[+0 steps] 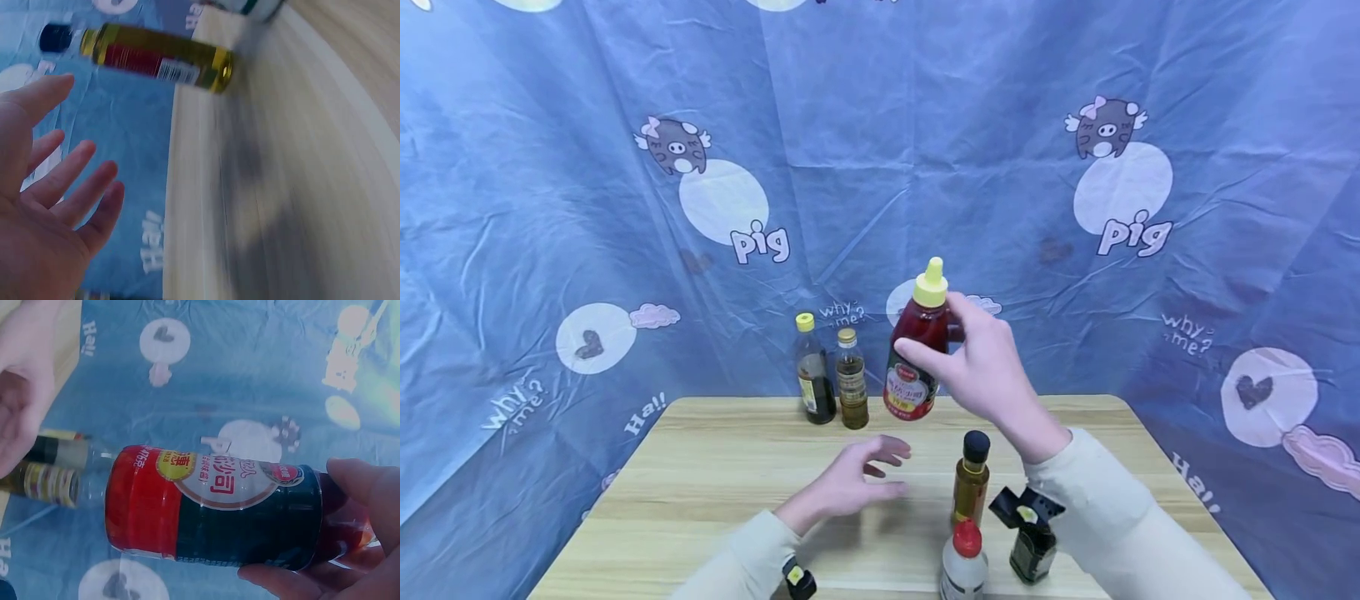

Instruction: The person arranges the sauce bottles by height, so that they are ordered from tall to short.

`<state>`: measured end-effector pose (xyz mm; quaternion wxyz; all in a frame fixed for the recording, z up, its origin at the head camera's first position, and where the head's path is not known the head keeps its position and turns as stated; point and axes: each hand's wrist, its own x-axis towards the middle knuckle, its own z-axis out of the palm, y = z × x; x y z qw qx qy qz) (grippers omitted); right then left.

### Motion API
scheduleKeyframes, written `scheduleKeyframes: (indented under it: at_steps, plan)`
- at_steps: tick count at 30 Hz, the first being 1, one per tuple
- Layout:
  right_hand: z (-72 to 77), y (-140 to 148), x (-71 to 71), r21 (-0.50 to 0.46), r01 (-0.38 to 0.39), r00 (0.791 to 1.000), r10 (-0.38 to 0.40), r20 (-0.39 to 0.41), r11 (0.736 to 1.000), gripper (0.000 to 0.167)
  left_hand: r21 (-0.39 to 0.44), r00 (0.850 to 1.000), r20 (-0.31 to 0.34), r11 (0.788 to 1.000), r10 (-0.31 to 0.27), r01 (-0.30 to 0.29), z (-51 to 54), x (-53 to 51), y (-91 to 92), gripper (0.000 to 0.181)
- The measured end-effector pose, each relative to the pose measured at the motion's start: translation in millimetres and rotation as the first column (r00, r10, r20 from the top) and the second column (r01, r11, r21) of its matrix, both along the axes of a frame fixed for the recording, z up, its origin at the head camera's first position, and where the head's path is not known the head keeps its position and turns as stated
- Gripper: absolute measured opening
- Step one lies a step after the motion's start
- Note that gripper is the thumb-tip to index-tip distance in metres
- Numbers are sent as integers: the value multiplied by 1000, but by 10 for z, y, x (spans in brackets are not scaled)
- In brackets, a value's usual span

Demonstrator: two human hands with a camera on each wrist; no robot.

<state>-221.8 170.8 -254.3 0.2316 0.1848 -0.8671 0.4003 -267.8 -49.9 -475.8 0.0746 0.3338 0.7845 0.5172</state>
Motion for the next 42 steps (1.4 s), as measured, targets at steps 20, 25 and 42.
scheduleKeyframes:
  at_steps: [20,25,42]
  plan:
    - [-22,323,-810,-37,36,986,-30,162,999,69,-37,997,-60,999,-37,35,115,-57,883,71]
    - [-183,332,-1018,-21,12,978,-8,207,1000,68,-77,997,-72,997,-28,22,59,-1,950,64]
    - [-578,213,-1477,46,-89,957,73,280,995,60,-37,993,-114,999,-22,18,40,-24,993,46]
